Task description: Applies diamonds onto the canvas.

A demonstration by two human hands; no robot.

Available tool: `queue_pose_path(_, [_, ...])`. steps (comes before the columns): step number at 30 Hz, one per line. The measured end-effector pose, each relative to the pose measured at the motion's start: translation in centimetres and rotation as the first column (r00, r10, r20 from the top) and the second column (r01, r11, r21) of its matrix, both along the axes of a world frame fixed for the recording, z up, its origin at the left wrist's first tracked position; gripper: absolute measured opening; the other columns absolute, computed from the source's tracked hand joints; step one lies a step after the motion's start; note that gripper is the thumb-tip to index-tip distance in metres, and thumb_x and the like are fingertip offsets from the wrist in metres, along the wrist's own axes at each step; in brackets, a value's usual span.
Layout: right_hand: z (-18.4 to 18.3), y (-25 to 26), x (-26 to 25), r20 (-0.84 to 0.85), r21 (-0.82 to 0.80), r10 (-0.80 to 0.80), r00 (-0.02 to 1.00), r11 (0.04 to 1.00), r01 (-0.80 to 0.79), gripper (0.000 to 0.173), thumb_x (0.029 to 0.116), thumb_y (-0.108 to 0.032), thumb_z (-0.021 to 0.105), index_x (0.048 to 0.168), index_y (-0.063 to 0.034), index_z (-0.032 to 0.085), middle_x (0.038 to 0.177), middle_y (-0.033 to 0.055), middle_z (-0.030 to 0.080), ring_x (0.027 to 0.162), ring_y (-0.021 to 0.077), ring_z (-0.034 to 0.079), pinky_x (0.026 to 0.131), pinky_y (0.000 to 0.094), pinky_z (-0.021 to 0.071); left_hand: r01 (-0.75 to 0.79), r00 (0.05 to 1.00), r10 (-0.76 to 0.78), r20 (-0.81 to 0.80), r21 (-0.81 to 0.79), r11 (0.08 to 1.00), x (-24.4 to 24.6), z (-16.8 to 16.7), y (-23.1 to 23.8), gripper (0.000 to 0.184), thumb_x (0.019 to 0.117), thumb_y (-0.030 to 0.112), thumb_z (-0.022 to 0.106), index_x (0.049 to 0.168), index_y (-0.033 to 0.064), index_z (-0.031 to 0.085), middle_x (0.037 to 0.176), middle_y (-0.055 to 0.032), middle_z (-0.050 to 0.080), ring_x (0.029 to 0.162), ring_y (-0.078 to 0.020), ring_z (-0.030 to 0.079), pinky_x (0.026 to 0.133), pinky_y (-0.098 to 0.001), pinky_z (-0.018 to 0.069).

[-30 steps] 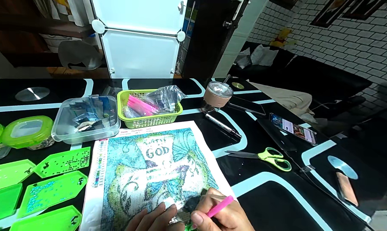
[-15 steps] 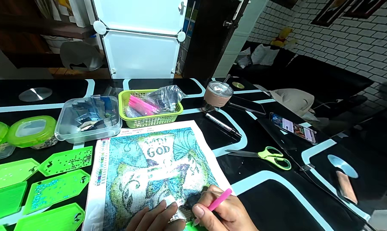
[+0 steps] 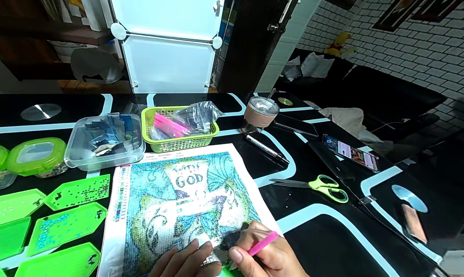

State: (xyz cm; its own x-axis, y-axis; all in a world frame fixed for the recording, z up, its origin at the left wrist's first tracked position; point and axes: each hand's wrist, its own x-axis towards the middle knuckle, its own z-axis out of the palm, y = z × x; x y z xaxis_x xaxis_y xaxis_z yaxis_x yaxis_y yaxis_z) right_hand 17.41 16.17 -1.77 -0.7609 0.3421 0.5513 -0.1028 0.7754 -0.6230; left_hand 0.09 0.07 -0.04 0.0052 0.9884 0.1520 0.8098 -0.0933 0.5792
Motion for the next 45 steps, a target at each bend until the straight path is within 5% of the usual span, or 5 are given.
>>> queue_pose_path(16, [-0.2, 1.1, 0.9, 0.012, 0.057, -0.061, 0.998, 0.997, 0.060, 0.032, 0.1091, -0.023, 0.050, 0.085, -0.0062, 0.061, 0.067, 0.0050, 0.061, 0.065, 0.0110, 0.057, 0.072, 0.0247, 0.0419, 0.005, 1.000, -0.005, -0.008, -0.006, 1.000, -0.1, 0.1, 0.0, 0.044, 0.0942, 0.042, 0.070, 0.124, 0.0100, 0.073, 0.139, -0.0140, 0.066, 0.131, -0.0377, 0.060, 0.107, -0.0560, 0.0452])
queue_pose_path(25, [-0.1, 1.3, 0.8, -0.052, -0.256, -0.037, 0.998, 0.966, 0.022, 0.032, 0.1100, -0.023, 0.049, 0.087, -0.0033, 0.060, 0.069, 0.0019, 0.060, 0.066, 0.0019, 0.060, 0.066, 0.0182, 0.0510, 0.005, 1.000, -0.006, -0.010, -0.009, 1.000, -0.1, 0.1, 0.0, 0.044, 0.0945, 0.043, 0.070, 0.124, 0.0104, 0.073, 0.139, -0.0141, 0.066, 0.131, -0.0372, 0.060, 0.107, -0.0557, 0.0449])
queue_pose_path(35, [-0.3, 0.8, 0.8, -0.021, -0.017, -0.037, 0.999, 0.999, 0.036, 0.031, 0.1088, -0.022, 0.051, 0.086, -0.0052, 0.062, 0.067, 0.0056, 0.060, 0.066, 0.0104, 0.058, 0.075, 0.0239, 0.0436, 0.003, 1.000, -0.003, -0.012, -0.001, 1.000, -0.1, -0.1, -0.1, 0.045, 0.0948, 0.044, 0.069, 0.125, 0.0108, 0.073, 0.138, -0.0136, 0.067, 0.131, -0.0370, 0.060, 0.107, -0.0553, 0.0452])
queue_pose_path(45, [-0.4, 1.0, 0.9, -0.023, -0.033, -0.040, 0.999, 0.999, 0.039, 0.031, 0.1088, -0.022, 0.051, 0.085, -0.0051, 0.062, 0.067, 0.0051, 0.060, 0.065, 0.0093, 0.058, 0.074, 0.0235, 0.0441, 0.006, 1.000, -0.006, -0.003, -0.012, 1.000, -0.1, 0.0, -0.1, 0.045, 0.0952, 0.043, 0.069, 0.125, 0.0104, 0.072, 0.139, -0.0137, 0.066, 0.132, -0.0368, 0.059, 0.108, -0.0556, 0.0441])
